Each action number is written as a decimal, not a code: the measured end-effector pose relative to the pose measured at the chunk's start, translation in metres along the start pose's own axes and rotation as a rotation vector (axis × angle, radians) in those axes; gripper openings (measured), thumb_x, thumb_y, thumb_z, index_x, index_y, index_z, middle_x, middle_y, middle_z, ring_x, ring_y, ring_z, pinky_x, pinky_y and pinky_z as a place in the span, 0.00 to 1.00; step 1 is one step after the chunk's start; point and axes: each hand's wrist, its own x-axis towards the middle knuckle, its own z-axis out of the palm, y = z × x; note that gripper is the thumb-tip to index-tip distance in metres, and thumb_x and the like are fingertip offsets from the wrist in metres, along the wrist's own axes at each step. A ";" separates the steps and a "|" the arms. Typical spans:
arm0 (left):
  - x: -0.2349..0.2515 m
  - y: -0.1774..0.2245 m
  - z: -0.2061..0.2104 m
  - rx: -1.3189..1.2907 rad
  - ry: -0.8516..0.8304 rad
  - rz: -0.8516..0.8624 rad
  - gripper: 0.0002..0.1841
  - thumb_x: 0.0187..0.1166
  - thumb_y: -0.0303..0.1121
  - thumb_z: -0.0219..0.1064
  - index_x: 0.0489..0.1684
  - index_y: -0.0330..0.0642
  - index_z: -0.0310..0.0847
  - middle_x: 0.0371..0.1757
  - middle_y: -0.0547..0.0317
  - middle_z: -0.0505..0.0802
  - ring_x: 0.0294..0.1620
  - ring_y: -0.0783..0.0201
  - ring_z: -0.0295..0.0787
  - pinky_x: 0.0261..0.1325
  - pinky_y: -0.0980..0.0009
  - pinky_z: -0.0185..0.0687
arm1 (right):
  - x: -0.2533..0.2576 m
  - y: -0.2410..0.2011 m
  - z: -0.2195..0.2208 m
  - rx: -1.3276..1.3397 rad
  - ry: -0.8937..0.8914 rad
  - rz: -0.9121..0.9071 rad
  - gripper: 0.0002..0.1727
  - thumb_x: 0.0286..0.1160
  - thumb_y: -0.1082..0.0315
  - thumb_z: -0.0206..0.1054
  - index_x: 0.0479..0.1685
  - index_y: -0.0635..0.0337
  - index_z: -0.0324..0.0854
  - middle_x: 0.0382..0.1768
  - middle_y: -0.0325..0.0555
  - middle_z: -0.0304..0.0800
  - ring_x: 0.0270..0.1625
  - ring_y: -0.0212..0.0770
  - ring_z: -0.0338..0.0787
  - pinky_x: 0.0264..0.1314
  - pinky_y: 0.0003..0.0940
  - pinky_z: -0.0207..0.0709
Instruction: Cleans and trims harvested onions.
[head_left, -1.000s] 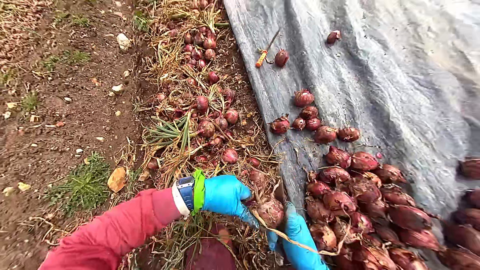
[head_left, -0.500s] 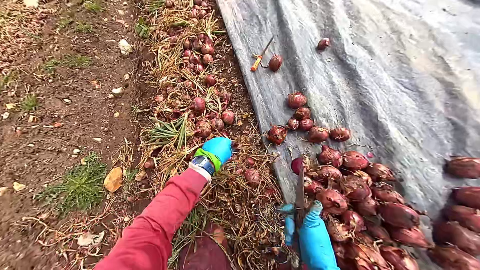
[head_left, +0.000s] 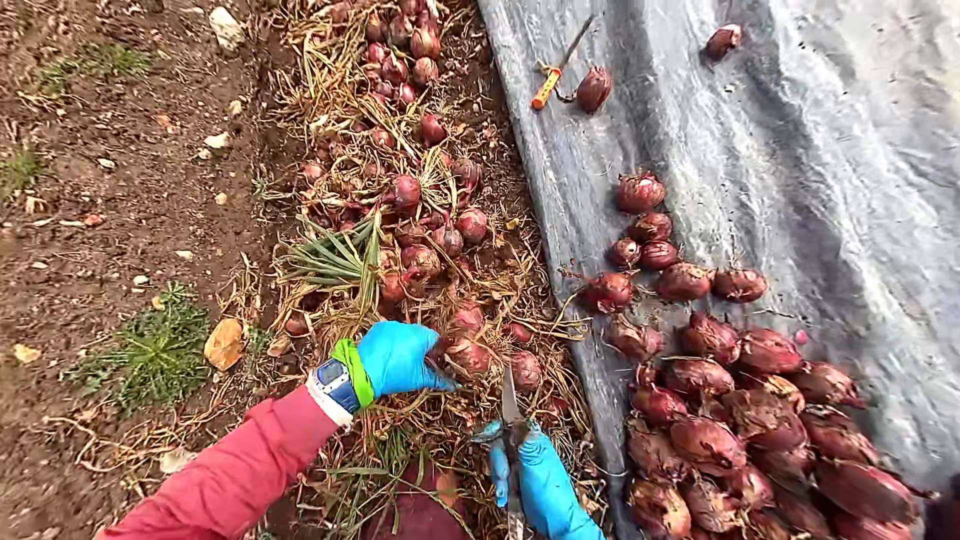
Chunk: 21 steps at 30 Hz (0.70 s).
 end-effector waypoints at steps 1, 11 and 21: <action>-0.015 0.007 -0.003 0.025 -0.056 0.061 0.34 0.61 0.73 0.75 0.49 0.54 0.90 0.47 0.61 0.95 0.49 0.56 0.94 0.52 0.42 0.88 | 0.004 -0.009 0.012 -0.027 -0.038 -0.048 0.48 0.63 0.17 0.56 0.45 0.59 0.84 0.15 0.44 0.81 0.11 0.41 0.82 0.13 0.39 0.82; -0.086 0.069 -0.007 -0.024 -0.065 0.255 0.32 0.67 0.71 0.72 0.37 0.46 0.89 0.35 0.56 0.93 0.42 0.55 0.92 0.50 0.44 0.86 | -0.061 -0.053 0.023 -0.536 0.149 -0.208 0.48 0.79 0.21 0.34 0.31 0.56 0.84 0.11 0.42 0.78 0.10 0.40 0.77 0.11 0.37 0.75; -0.081 0.128 0.018 -0.206 0.184 0.081 0.22 0.74 0.60 0.74 0.44 0.50 0.91 0.39 0.57 0.96 0.46 0.54 0.95 0.53 0.42 0.89 | -0.119 -0.039 -0.023 -0.417 0.234 -0.203 0.49 0.81 0.24 0.30 0.43 0.59 0.85 0.12 0.43 0.77 0.10 0.41 0.77 0.11 0.40 0.78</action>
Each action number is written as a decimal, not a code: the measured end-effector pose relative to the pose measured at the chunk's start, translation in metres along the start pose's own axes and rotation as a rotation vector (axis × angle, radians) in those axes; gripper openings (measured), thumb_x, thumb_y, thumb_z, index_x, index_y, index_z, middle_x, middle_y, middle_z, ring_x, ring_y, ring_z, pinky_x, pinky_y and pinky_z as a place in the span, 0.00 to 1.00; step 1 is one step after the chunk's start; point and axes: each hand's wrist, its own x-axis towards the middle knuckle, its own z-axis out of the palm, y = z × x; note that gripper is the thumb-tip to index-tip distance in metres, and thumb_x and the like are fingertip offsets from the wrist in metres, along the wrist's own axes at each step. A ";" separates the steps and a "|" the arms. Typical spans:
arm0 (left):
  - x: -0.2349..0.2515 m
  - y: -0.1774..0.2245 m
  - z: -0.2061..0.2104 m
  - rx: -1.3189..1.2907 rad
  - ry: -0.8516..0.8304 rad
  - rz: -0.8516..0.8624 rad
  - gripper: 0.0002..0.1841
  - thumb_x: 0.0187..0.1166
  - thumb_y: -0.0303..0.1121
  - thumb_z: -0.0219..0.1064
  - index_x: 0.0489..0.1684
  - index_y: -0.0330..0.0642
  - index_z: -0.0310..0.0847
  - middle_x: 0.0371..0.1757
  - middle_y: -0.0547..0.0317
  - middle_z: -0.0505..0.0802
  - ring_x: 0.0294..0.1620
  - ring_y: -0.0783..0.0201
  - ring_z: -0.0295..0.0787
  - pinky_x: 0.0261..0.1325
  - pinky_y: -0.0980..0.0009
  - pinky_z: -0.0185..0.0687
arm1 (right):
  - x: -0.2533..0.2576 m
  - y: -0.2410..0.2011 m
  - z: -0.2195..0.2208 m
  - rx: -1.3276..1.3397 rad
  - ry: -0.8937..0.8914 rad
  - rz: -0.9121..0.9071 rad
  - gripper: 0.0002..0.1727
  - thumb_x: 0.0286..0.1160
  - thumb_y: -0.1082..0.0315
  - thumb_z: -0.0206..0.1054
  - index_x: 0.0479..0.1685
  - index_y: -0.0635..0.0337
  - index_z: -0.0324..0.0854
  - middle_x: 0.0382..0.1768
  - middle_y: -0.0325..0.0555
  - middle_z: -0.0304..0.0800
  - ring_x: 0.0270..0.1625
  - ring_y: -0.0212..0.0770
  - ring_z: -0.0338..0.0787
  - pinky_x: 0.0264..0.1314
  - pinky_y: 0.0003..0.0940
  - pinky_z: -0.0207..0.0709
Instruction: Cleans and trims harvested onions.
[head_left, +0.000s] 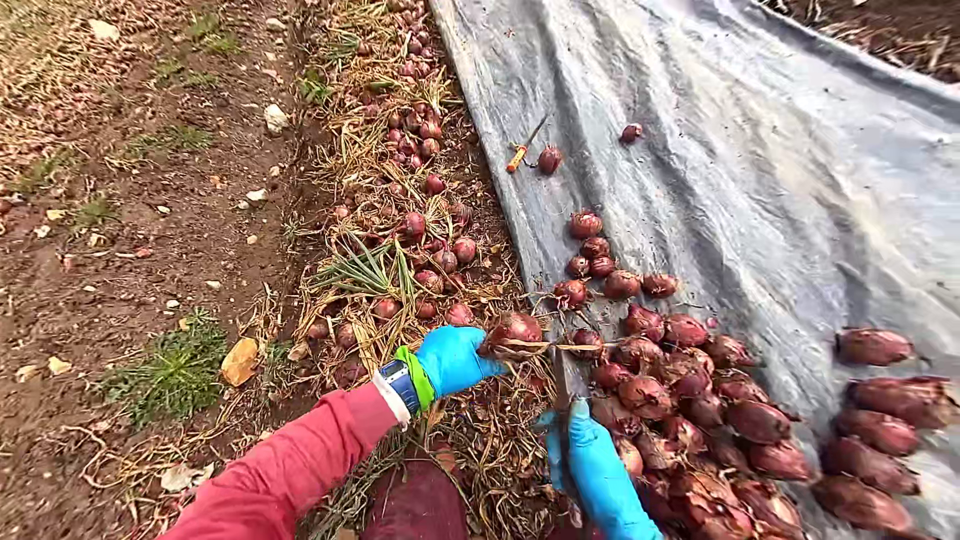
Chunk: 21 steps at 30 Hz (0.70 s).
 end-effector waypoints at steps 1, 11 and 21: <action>-0.001 0.012 0.000 0.064 -0.079 0.049 0.23 0.76 0.61 0.71 0.41 0.49 0.90 0.38 0.57 0.95 0.45 0.54 0.94 0.51 0.42 0.89 | 0.004 0.003 -0.004 -0.136 -0.092 0.067 0.50 0.79 0.22 0.31 0.46 0.58 0.86 0.14 0.44 0.79 0.12 0.42 0.79 0.14 0.40 0.79; 0.155 -0.080 -0.001 0.388 -0.083 -0.270 0.13 0.78 0.34 0.68 0.57 0.45 0.87 0.60 0.44 0.93 0.55 0.39 0.93 0.49 0.31 0.87 | 0.068 0.020 -0.011 0.120 0.224 0.058 0.51 0.83 0.27 0.20 0.44 0.59 0.82 0.12 0.43 0.78 0.10 0.41 0.79 0.11 0.41 0.79; 0.136 -0.203 0.009 0.220 -0.070 -0.505 0.15 0.76 0.43 0.71 0.56 0.48 0.87 0.58 0.47 0.94 0.60 0.42 0.92 0.56 0.32 0.85 | 0.091 0.071 0.050 0.248 0.074 0.447 0.54 0.83 0.30 0.13 0.51 0.64 0.82 0.13 0.48 0.79 0.11 0.44 0.80 0.13 0.43 0.80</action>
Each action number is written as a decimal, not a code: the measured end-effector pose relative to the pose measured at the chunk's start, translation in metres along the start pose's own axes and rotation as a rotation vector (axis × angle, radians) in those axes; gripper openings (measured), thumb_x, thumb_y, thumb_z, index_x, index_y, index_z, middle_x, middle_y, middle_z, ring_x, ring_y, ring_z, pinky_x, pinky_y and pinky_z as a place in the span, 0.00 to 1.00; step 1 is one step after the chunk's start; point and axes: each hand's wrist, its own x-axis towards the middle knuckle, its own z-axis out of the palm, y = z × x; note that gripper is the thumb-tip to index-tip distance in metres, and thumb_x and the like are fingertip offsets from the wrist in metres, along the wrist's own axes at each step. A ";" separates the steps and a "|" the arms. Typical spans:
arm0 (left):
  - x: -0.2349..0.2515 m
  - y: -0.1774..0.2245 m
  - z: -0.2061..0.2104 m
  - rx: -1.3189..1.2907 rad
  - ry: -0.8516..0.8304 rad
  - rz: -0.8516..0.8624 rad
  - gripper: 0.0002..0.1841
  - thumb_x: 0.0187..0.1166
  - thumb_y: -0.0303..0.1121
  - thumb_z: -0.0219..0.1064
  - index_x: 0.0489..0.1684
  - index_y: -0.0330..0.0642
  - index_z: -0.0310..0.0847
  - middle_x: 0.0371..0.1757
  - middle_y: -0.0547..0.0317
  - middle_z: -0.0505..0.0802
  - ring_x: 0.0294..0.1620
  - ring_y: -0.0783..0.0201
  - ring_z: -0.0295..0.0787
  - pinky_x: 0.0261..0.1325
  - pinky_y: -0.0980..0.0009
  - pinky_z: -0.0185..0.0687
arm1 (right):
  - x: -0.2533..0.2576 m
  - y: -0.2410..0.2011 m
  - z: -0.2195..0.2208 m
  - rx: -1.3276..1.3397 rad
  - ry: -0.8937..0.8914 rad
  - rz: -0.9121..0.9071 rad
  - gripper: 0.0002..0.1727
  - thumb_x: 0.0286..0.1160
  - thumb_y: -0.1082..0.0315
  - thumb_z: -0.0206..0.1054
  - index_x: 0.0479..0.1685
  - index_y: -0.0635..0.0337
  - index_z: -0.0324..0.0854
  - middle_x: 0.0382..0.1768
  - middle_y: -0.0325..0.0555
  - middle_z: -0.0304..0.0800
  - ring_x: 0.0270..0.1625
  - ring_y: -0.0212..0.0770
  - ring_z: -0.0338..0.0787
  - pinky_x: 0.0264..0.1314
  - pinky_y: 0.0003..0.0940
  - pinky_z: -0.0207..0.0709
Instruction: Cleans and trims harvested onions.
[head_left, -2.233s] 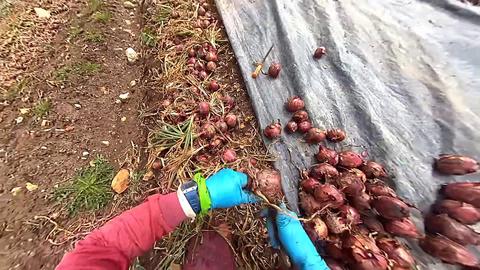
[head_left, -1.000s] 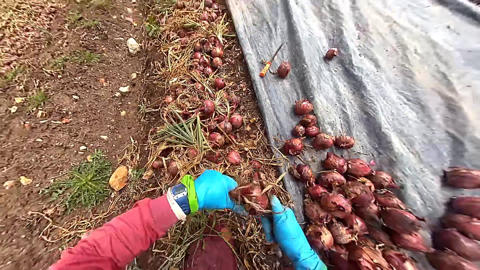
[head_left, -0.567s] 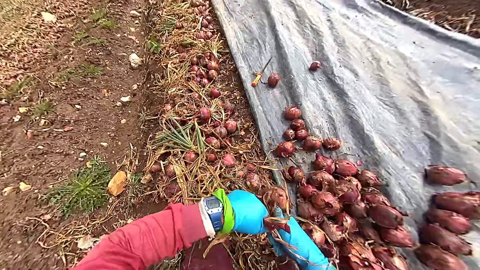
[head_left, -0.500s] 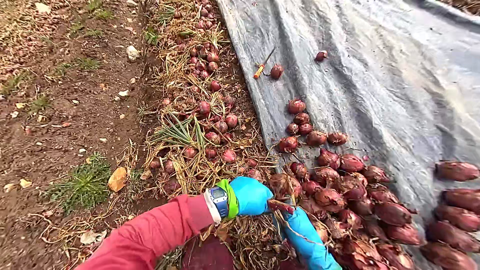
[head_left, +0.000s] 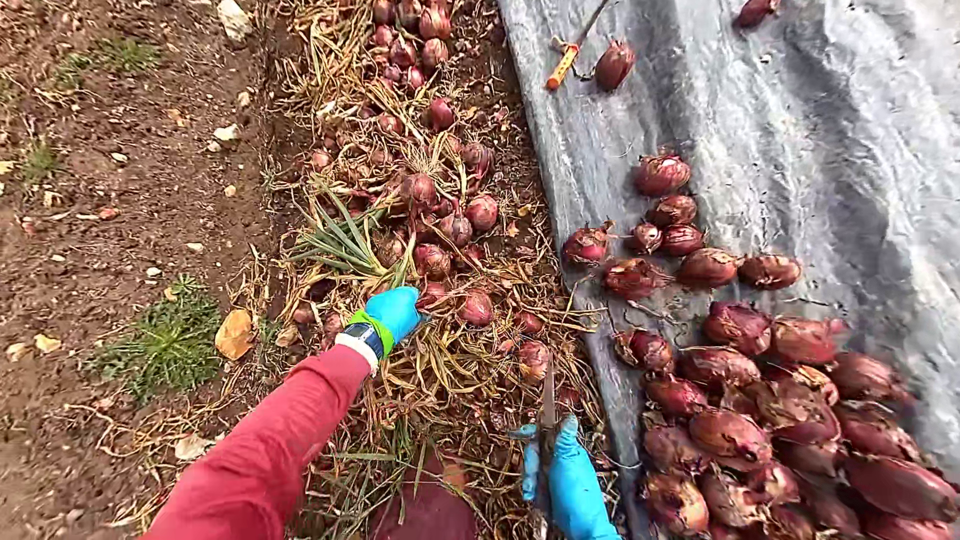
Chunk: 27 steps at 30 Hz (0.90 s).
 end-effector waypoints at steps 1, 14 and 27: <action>-0.015 0.002 -0.009 -0.013 -0.006 0.076 0.15 0.76 0.44 0.72 0.57 0.52 0.88 0.59 0.52 0.94 0.61 0.46 0.92 0.58 0.34 0.85 | 0.006 -0.004 0.007 0.019 -0.038 0.044 0.55 0.82 0.29 0.14 0.51 0.64 0.82 0.13 0.49 0.79 0.11 0.45 0.80 0.13 0.43 0.80; -0.164 0.052 -0.049 0.035 -0.137 0.724 0.15 0.73 0.48 0.76 0.48 0.49 0.92 0.49 0.55 0.97 0.52 0.51 0.94 0.55 0.39 0.86 | -0.052 -0.063 0.017 -0.203 -0.247 -0.210 0.40 0.90 0.36 0.31 0.31 0.57 0.78 0.10 0.43 0.74 0.09 0.40 0.75 0.11 0.36 0.75; -0.209 0.105 -0.029 -0.070 -0.094 0.585 0.16 0.80 0.48 0.68 0.53 0.48 0.90 0.51 0.51 0.95 0.57 0.48 0.92 0.60 0.37 0.83 | -0.080 -0.051 -0.007 -0.311 -0.130 -0.408 0.38 0.90 0.40 0.33 0.40 0.59 0.84 0.14 0.42 0.79 0.12 0.39 0.79 0.15 0.36 0.78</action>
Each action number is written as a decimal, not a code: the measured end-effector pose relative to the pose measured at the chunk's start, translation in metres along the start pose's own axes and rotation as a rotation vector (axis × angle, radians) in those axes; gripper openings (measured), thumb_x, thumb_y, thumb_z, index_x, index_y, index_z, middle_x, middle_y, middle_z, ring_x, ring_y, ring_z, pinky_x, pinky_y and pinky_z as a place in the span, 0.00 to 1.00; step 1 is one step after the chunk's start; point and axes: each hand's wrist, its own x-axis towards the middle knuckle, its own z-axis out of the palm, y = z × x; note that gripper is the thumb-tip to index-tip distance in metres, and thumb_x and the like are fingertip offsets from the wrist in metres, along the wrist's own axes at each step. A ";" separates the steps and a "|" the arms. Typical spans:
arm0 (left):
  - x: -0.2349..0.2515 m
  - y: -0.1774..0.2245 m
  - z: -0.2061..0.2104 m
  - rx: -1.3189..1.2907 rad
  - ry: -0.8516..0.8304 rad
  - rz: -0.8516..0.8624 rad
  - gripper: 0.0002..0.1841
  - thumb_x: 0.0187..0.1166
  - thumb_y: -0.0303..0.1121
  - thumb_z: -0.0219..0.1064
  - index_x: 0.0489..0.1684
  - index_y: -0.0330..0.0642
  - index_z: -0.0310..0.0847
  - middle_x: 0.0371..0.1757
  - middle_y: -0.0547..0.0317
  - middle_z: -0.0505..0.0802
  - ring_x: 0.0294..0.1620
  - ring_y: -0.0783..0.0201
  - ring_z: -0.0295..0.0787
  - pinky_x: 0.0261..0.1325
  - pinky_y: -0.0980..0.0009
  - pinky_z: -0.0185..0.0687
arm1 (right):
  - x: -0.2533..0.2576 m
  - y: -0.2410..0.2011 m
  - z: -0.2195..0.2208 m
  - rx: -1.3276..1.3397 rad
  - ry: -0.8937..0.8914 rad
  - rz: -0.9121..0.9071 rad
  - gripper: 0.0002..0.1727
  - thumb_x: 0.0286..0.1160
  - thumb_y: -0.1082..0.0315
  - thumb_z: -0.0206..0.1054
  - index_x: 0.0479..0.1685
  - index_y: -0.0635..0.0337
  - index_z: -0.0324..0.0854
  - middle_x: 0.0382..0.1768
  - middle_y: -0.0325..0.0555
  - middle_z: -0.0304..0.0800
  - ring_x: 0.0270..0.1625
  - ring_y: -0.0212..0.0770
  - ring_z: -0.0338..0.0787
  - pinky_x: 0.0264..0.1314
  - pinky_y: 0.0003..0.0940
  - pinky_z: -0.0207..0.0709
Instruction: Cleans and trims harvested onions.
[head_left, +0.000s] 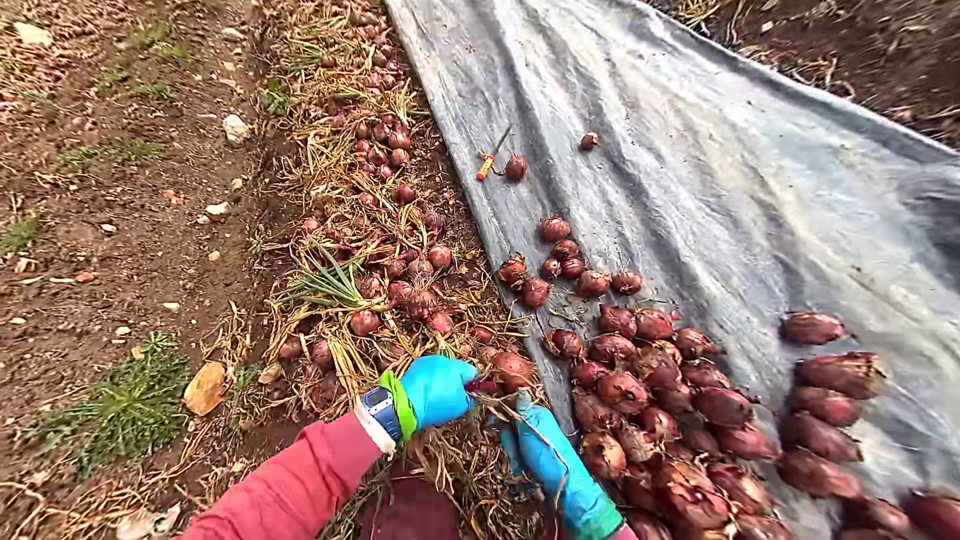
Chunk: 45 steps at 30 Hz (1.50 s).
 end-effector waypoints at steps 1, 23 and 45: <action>0.000 -0.028 -0.004 -0.091 0.147 -0.067 0.15 0.79 0.49 0.70 0.53 0.51 0.92 0.50 0.55 0.96 0.56 0.53 0.93 0.62 0.40 0.85 | 0.005 0.000 -0.003 0.108 0.087 -0.061 0.43 0.90 0.38 0.27 0.39 0.61 0.84 0.12 0.43 0.79 0.11 0.39 0.79 0.14 0.37 0.79; 0.192 -0.175 0.001 -0.915 0.508 -0.571 0.20 0.67 0.33 0.83 0.55 0.37 0.86 0.45 0.46 0.94 0.38 0.55 0.92 0.46 0.53 0.90 | 0.056 0.079 0.008 0.333 0.155 0.429 0.54 0.83 0.31 0.12 0.46 0.64 0.81 0.14 0.50 0.82 0.12 0.46 0.82 0.15 0.43 0.82; -0.043 0.022 0.001 0.102 -0.026 -0.011 0.26 0.86 0.60 0.58 0.49 0.45 0.88 0.46 0.51 0.94 0.51 0.48 0.92 0.56 0.40 0.85 | -0.029 0.005 -0.007 -0.233 -0.209 0.098 0.55 0.69 0.14 0.30 0.41 0.55 0.86 0.16 0.42 0.82 0.14 0.41 0.81 0.18 0.41 0.80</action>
